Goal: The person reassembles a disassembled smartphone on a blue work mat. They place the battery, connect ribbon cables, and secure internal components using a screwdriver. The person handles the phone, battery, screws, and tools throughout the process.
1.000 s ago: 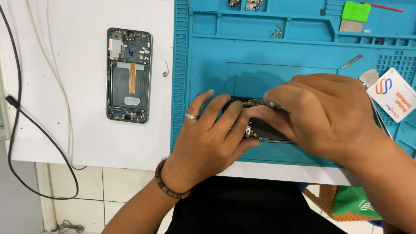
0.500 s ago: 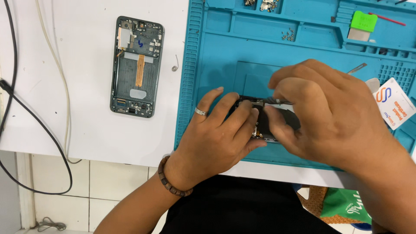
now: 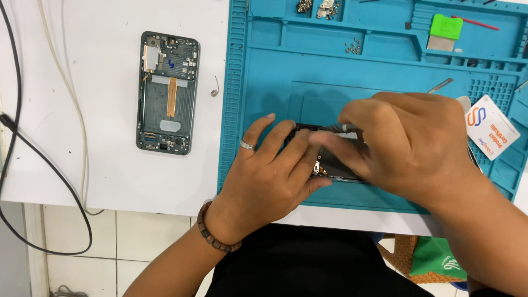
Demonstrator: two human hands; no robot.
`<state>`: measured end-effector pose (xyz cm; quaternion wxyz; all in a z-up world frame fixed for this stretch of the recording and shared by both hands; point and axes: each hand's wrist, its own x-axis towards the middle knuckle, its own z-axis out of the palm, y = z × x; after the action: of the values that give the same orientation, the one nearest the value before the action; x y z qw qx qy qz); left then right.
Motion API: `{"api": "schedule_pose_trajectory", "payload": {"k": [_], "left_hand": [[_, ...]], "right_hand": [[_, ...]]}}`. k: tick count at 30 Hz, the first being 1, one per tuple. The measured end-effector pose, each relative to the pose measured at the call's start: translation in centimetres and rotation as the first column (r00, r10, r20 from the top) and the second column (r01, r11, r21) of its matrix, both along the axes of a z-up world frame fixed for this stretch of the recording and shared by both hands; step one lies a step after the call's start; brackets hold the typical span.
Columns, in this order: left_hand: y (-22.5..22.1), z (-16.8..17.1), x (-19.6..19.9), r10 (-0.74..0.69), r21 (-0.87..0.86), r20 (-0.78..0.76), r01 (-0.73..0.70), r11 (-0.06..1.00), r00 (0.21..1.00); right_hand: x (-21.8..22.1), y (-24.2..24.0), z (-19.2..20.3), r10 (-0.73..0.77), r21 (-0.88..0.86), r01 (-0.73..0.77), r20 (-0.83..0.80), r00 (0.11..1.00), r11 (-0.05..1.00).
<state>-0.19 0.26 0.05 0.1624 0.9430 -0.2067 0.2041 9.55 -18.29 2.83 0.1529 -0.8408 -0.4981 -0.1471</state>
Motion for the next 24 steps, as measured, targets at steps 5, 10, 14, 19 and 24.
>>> {"api": "schedule_pose_trajectory", "payload": {"k": [5, 10, 14, 19, 24], "left_hand": [[0.0, -0.1, 0.1, -0.008, -0.010, 0.009, 0.008, 1.000, 1.000], [0.0, 0.0, 0.0, -0.002, 0.005, 0.023, 0.002, 1.000, 1.000], [0.0, -0.1, 0.1, -0.017, -0.034, 0.014, 0.017, 0.999, 1.000], [0.3, 0.5, 0.3, -0.066, -0.173, -0.069, 0.053, 0.983, 0.995], [0.9, 1.5, 2.1, -0.061, -0.253, -0.062, 0.044, 0.966, 0.996]], "right_hand": [[-0.1, 0.8, 0.8, 0.099, 0.016, -0.098, -0.133, 0.986, 0.995], [-0.3, 0.5, 0.6, 0.044, 0.003, -0.044, -0.062, 0.997, 0.999], [-0.4, 0.7, 0.6, 0.067, 0.049, -0.057, -0.237, 0.969, 0.997], [0.3, -2.0, 2.2, -0.226, 0.019, 0.271, -0.496, 0.838, 0.963], [0.9, -6.8, 0.4, -0.290, 0.326, 0.473, -0.476, 0.830, 0.819]]}}
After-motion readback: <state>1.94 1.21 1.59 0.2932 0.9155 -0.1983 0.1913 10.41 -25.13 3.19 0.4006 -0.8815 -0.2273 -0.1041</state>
